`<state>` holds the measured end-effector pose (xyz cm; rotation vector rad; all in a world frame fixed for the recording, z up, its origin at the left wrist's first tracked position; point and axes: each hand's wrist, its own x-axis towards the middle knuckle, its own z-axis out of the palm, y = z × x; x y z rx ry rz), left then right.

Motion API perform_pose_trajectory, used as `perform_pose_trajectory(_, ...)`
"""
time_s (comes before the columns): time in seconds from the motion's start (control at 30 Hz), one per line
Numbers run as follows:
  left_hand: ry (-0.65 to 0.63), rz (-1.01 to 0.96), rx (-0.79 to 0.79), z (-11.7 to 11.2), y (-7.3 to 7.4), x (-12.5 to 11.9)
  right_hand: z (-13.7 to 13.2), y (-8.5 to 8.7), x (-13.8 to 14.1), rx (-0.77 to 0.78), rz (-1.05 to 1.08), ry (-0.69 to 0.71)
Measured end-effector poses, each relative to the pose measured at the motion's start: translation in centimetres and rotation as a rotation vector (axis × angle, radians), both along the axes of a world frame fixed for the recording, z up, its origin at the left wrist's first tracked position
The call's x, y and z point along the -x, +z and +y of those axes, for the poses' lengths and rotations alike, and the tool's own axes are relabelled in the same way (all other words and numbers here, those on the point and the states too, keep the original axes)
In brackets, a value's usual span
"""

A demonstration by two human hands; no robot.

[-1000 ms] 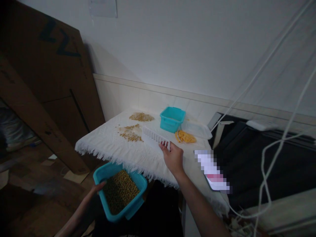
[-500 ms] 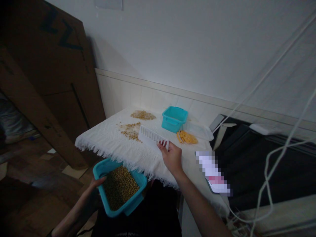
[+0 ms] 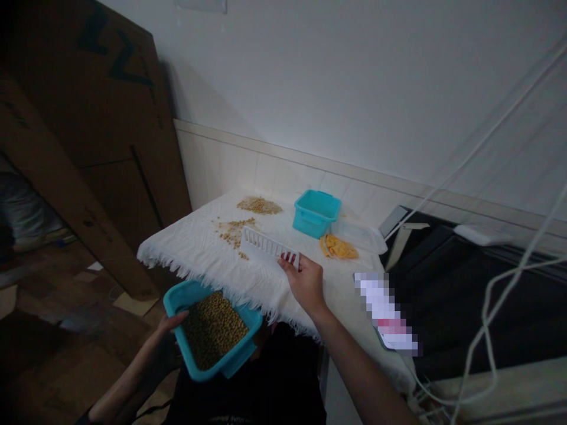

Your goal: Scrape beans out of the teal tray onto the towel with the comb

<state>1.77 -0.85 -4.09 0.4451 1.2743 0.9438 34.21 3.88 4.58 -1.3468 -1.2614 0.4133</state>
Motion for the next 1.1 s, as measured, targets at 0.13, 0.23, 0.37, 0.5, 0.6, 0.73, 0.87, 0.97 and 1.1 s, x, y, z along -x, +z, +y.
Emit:
perform_pose_trajectory(0.13,0.015,0.021,-0.018,0.2,0.2,0.1,-0.7,0.1,0.6,-0.013,-0.019,0.005)
perform_pose_trajectory(0.23,0.013,0.017,0.002,0.4,0.3,0.5,-1.5,0.0,0.8,-0.018,-0.021,-0.008)
perform_pose_trajectory(0.37,-0.004,0.031,0.004,0.6,0.4,1.0,-2.7,-0.3,0.6,-0.002,-0.007,-0.047)
perform_pose_trajectory(0.5,0.009,0.056,0.028,1.0,0.6,1.0,-3.1,-0.4,0.6,0.004,0.0,-0.035)
perform_pose_trajectory(0.6,0.018,0.056,0.039,1.2,1.1,0.8,-2.7,-0.3,1.0,0.001,-0.012,-0.013)
perform_pose_trajectory(0.73,0.055,0.03,0.037,1.1,1.7,0.7,-1.9,0.0,1.7,0.011,-0.041,0.038)
perform_pose_trajectory(0.87,0.041,0.01,0.011,0.9,1.5,0.9,-1.7,0.2,2.3,0.015,-0.046,0.06)
perform_pose_trajectory(0.97,0.047,0.006,-0.013,0.9,1.0,1.1,-2.2,0.3,2.7,0.009,-0.049,0.056)
perform_pose_trajectory(1.1,0.044,0.008,-0.015,1.0,0.7,1.1,-3.1,0.4,3.2,0.023,-0.044,0.097)
